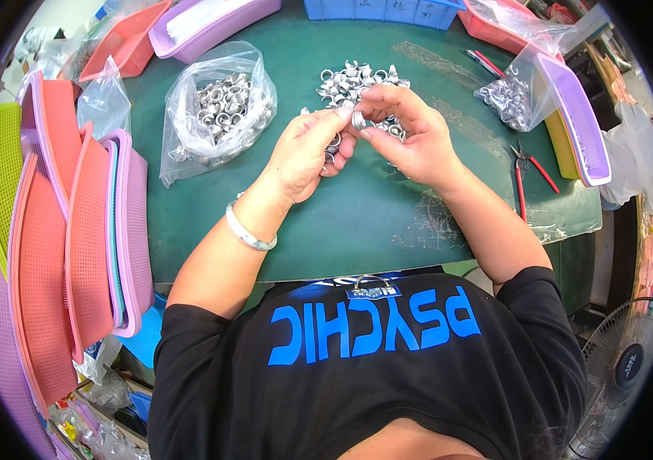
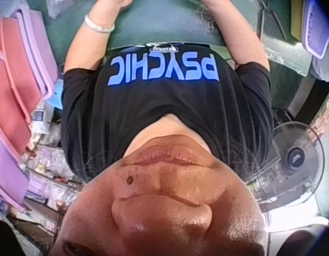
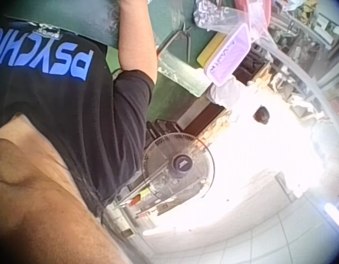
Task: The person sits at a green workbench and repeatedly picks up small silver metal rings and cone-shaped metal pieces. They fit the cone-shaped pieces into the rings by hand, assembling them into small units and placing the finished items into a pile on the table.
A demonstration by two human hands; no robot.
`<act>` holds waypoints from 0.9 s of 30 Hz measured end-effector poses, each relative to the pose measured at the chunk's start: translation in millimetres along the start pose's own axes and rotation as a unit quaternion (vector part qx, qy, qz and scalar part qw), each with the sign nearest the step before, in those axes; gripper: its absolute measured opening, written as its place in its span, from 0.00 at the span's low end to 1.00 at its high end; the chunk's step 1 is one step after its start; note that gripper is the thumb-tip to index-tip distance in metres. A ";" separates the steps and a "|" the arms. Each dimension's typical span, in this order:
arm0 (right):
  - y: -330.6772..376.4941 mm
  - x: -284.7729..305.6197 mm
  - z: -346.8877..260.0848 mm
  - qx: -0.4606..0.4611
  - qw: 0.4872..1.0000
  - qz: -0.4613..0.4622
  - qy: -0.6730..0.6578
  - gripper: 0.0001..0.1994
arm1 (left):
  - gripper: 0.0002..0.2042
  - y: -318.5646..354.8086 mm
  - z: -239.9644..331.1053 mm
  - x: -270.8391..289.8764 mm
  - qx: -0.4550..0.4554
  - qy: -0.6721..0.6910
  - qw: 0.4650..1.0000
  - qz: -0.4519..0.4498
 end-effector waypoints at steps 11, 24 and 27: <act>-5.0 1.8 -8.5 0.057 0.995 0.004 0.079 0.22 | 0.09 -0.7 0.9 -0.1 -0.034 0.024 0.998 -0.042; -3.7 6.6 1.4 0.034 0.996 0.026 0.077 0.21 | 0.14 -1.6 2.0 -0.1 -0.107 -0.024 0.990 -0.092; -3.3 6.7 2.5 0.030 0.996 0.031 0.079 0.20 | 0.14 -2.5 1.3 1.5 -0.104 -0.016 0.990 -0.094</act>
Point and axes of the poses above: each hand's wrist, its own y-axis away from the middle knuckle, its own x-axis out of the back of the hand, z = x × y, the point moved 3 cm from there along -y, towards the middle knuckle, and after that the axes turned 2 degrees about -x, right-handed, at the moved point
